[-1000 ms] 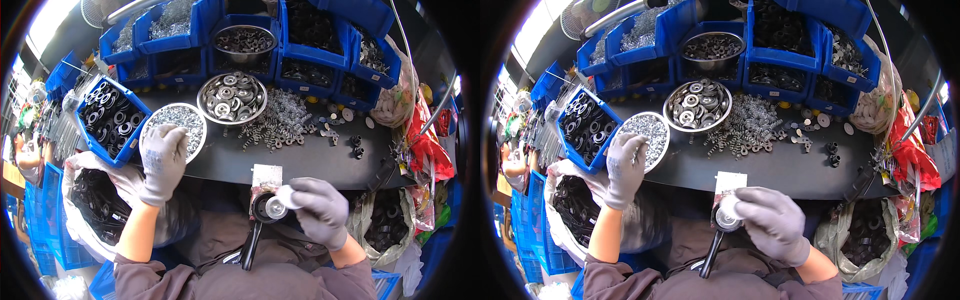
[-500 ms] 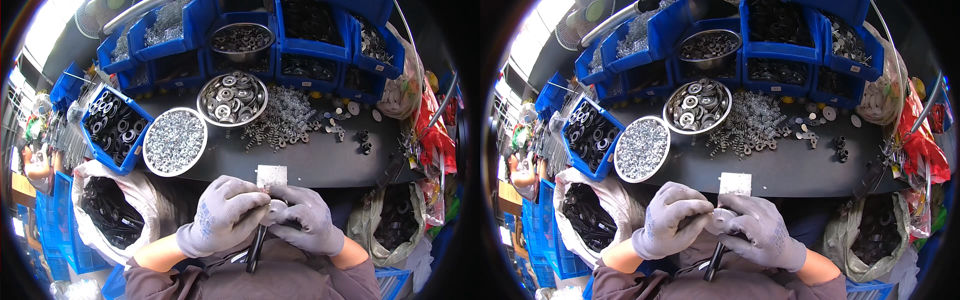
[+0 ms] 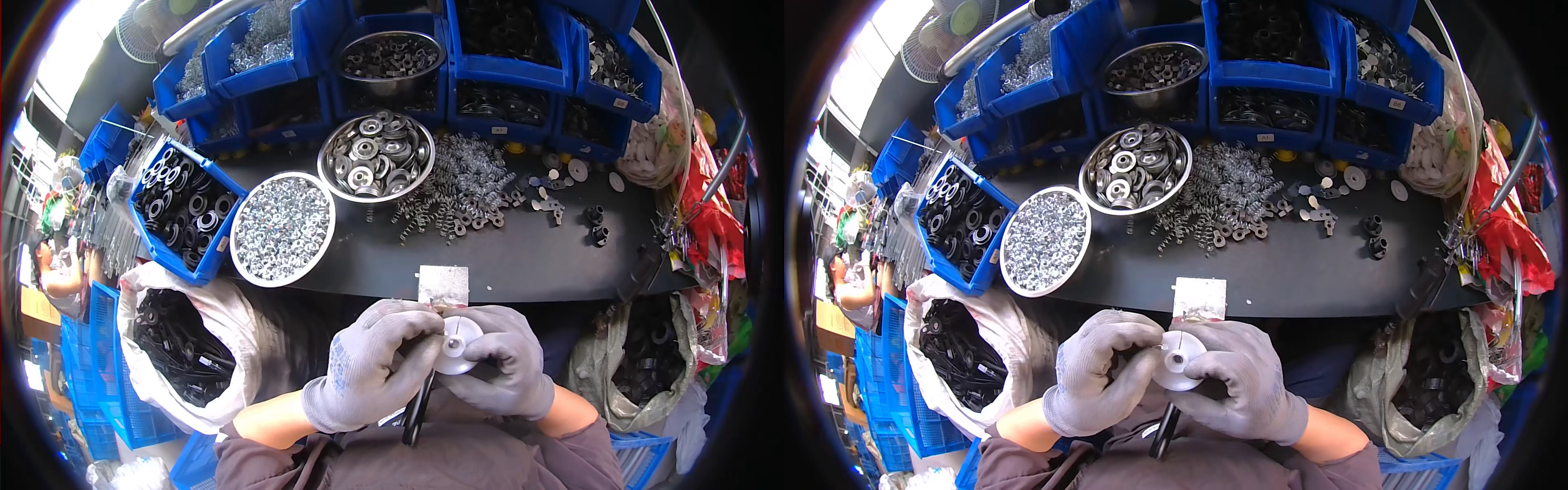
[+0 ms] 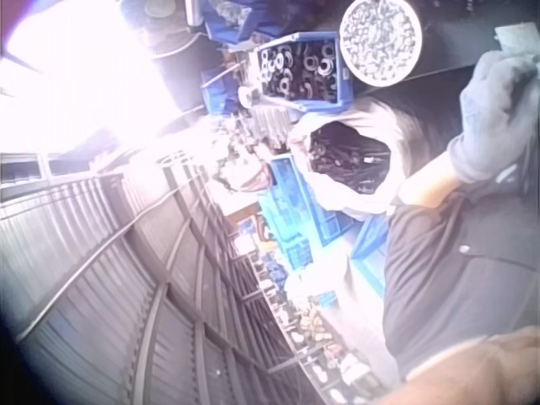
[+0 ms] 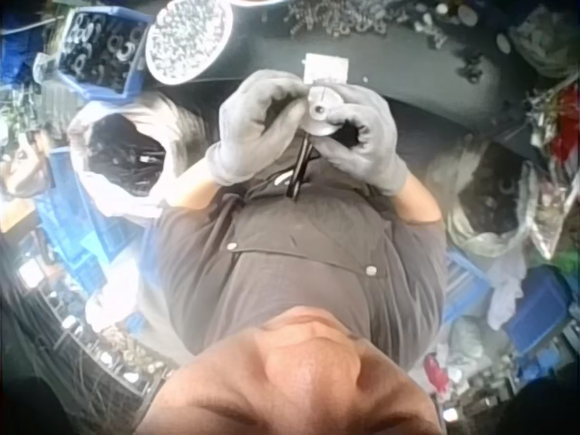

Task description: The person assembles components onto a metal tube by hand, attaching washers, brackets, plastic parts, and pins, then secures them with an electric screwdriver.

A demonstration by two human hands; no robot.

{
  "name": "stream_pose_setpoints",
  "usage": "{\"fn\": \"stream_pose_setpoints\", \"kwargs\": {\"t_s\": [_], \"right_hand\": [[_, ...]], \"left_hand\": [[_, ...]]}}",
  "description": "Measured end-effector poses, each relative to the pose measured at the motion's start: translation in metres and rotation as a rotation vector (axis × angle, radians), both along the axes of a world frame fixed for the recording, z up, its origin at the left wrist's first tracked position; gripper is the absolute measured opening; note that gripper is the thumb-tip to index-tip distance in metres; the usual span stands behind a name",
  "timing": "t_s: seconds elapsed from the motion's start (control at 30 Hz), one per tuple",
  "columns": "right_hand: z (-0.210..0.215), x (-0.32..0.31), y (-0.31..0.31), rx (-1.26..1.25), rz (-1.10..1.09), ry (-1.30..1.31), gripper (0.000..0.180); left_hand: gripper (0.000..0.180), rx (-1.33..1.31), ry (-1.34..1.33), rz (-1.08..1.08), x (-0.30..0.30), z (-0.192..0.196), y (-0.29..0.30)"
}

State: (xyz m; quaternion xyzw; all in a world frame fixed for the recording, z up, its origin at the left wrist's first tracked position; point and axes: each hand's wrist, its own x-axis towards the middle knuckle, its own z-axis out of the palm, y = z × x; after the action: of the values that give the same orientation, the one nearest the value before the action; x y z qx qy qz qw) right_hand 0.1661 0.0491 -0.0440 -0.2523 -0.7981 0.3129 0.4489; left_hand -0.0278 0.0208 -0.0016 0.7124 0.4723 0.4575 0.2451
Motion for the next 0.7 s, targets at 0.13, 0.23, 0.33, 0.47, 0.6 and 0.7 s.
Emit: {"fn": "stream_pose_setpoints", "kwargs": {"t_s": [0.13,0.23,0.33,0.47,0.6,0.7], "right_hand": [[0.008,-0.002,0.001,0.004,-0.018,0.058,0.048],[0.013,-0.004,0.0,0.044,-0.1,-0.039,0.05],[0.01,-0.003,-0.002,0.047,-0.103,-0.024,0.05],[-0.002,-0.001,-0.002,-0.077,-0.078,0.066,0.048],[-0.002,0.004,-0.004,-0.084,-0.093,-0.026,0.051],[0.004,0.005,-0.005,-0.096,-0.106,-0.065,0.056]], "left_hand": [[0.024,0.078,0.023,-0.004,0.006,-0.008,-0.002],[0.024,0.092,0.095,0.022,0.004,-0.015,-0.003],[0.025,0.094,0.151,0.022,0.004,-0.015,0.001],[0.022,0.067,0.176,0.023,0.005,-0.016,0.004],[0.023,0.138,0.254,-0.021,0.001,-0.014,0.005],[0.033,0.353,0.472,-0.123,-0.005,-0.01,0.007]]}}
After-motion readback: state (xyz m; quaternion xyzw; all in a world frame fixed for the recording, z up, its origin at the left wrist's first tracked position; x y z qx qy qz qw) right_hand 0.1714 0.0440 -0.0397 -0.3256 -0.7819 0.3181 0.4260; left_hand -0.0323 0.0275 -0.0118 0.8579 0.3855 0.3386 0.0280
